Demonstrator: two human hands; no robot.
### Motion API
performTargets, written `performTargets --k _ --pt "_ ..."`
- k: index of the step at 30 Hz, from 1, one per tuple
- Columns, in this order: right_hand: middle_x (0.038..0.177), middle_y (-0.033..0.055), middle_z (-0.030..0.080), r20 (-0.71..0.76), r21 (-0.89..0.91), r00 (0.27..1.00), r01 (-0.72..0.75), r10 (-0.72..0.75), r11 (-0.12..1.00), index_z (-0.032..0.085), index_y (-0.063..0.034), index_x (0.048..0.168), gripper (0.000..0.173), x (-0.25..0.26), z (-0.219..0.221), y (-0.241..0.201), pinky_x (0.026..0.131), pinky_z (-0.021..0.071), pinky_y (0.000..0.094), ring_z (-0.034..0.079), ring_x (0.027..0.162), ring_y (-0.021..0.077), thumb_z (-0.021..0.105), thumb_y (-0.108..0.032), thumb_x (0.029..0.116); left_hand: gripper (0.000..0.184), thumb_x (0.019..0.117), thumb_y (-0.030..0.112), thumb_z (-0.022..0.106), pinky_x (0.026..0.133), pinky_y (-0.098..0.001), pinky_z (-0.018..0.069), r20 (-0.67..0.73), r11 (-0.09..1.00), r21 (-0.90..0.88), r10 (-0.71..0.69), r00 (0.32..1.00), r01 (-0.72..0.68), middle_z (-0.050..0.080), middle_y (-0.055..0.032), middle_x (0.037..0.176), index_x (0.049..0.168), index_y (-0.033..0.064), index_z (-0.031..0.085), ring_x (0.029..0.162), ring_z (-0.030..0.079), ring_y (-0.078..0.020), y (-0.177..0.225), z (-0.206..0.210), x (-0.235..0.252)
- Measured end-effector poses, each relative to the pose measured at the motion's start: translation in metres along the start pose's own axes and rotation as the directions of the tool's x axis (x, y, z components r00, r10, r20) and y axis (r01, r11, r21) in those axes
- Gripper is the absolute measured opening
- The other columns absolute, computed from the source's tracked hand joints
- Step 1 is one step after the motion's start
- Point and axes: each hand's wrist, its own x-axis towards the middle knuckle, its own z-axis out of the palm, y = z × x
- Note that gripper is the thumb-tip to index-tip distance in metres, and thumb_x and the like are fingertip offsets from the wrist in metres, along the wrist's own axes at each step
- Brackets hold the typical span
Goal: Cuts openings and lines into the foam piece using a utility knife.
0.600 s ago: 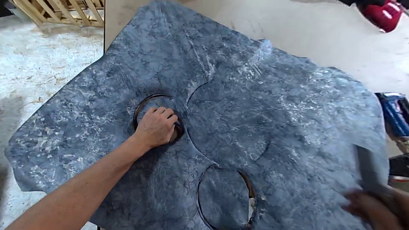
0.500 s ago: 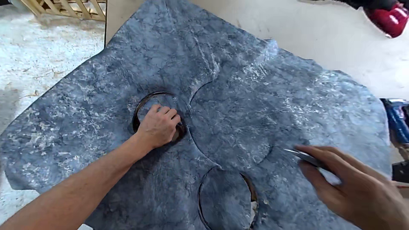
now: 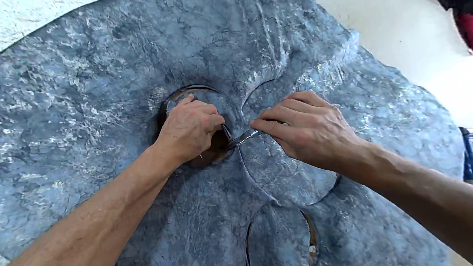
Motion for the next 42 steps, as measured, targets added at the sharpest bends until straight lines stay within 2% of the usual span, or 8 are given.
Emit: performTargets --k 15,23,27,32,36,39,41,42 --pt "0.102 0.0141 0.07 -0.002 -0.082 0.999 -0.045 0.045 0.996 0.071 -0.0094 0.121 0.036 -0.004 0.0 -0.005 0.085 0.0485 0.051 0.066 0.094 0.0342 0.048 -0.002 0.095 0.022 0.0976 0.016 0.058 0.096 -0.0555 0.0534 -0.082 0.999 -0.044 -0.029 0.996 0.026 0.076 -0.002 0.099 0.099 0.0165 0.079 0.098 0.073 -0.0209 0.006 0.002 0.001" --pt "0.104 0.0114 0.071 0.017 -0.022 0.992 -0.123 0.123 0.992 0.072 -0.0116 0.12 0.035 -0.015 0.012 -0.004 0.081 0.0517 0.0486 0.068 0.095 0.0319 0.05 -0.006 0.0941 0.021 0.0992 0.02 0.058 0.101 -0.0562 0.0519 -0.114 0.994 -0.074 -0.083 0.99 0.075 0.076 -0.0011 0.105 0.102 0.0175 0.079 0.102 0.073 -0.0191 0.007 0.006 0.001" --pt "0.102 0.0107 0.072 0.024 -0.028 0.988 -0.152 0.153 0.988 0.073 -0.0123 0.12 0.034 -0.018 0.011 0.003 0.079 0.0513 0.0492 0.068 0.093 0.0316 0.049 -0.009 0.096 0.022 0.0991 0.02 0.058 0.091 -0.0492 0.0545 -0.169 0.992 -0.104 -0.094 0.981 0.077 0.077 -0.0015 0.102 0.101 0.0166 0.08 0.097 0.073 -0.0182 0.002 0.005 0.002" --pt "0.103 0.0097 0.072 0.034 0.021 0.963 -0.268 0.268 0.963 0.073 -0.0122 0.12 0.032 -0.038 0.006 0.0 0.076 0.0517 0.0492 0.068 0.093 0.0308 0.05 -0.012 0.0974 0.022 0.0986 0.019 0.058 0.091 -0.0472 0.0548 -0.193 0.987 -0.132 -0.119 0.974 0.094 0.077 -0.0015 0.101 0.102 0.0158 0.08 0.097 0.073 -0.018 0.003 0.006 0.003" --pt "0.104 0.0055 0.071 0.019 0.152 0.859 -0.509 0.512 0.847 0.071 -0.0134 0.122 0.031 -0.073 -0.024 -0.016 0.072 0.0565 0.0479 0.07 0.091 0.0242 0.052 -0.02 0.0999 0.021 0.0999 0.019 0.058 0.088 -0.0443 0.0551 -0.17 0.992 -0.093 -0.094 0.981 0.079 0.075 -0.0028 0.099 0.101 0.0141 0.078 0.096 0.071 -0.02 0.001 0.008 0.007" --pt "0.095 -0.0034 0.07 0.025 0.284 0.73 -0.661 0.683 0.695 0.069 -0.0208 0.128 0.035 -0.094 -0.031 -0.051 0.059 0.0553 0.036 0.065 0.073 0.0098 0.051 -0.036 0.1013 0.027 0.0891 0.011 0.058 0.112 -0.062 0.0399 0.036 0.999 -0.03 0.042 0.998 -0.041 0.07 -0.0019 0.123 0.111 0.0163 0.073 0.121 0.064 -0.0259 -0.005 0.004 0.013" --pt "0.09 -0.0055 0.07 0.036 0.337 0.685 -0.694 0.728 0.636 0.067 -0.026 0.135 0.04 -0.1 -0.023 -0.071 0.054 0.0518 0.0332 0.06 0.065 0.0069 0.051 -0.041 0.1021 0.044 0.0766 0.017 0.064 0.114 -0.0672 0.0334 0.158 0.989 0.017 0.142 0.977 -0.146 0.06 0.0021 0.143 0.12 0.0236 0.07 0.133 0.056 -0.0266 -0.006 0.004 0.021" --pt "0.088 -0.0057 0.069 0.026 0.332 0.684 -0.694 0.729 0.639 0.068 -0.0271 0.135 0.04 -0.1 -0.017 -0.077 0.052 0.0503 0.0328 0.06 0.063 0.0069 0.049 -0.041 0.1024 0.044 0.0792 0.022 0.065 0.113 -0.0661 0.0337 0.176 0.979 0.039 0.188 0.966 -0.198 0.059 0.0021 0.145 0.123 0.0263 0.07 0.133 0.056 -0.027 -0.008 0.005 0.026"
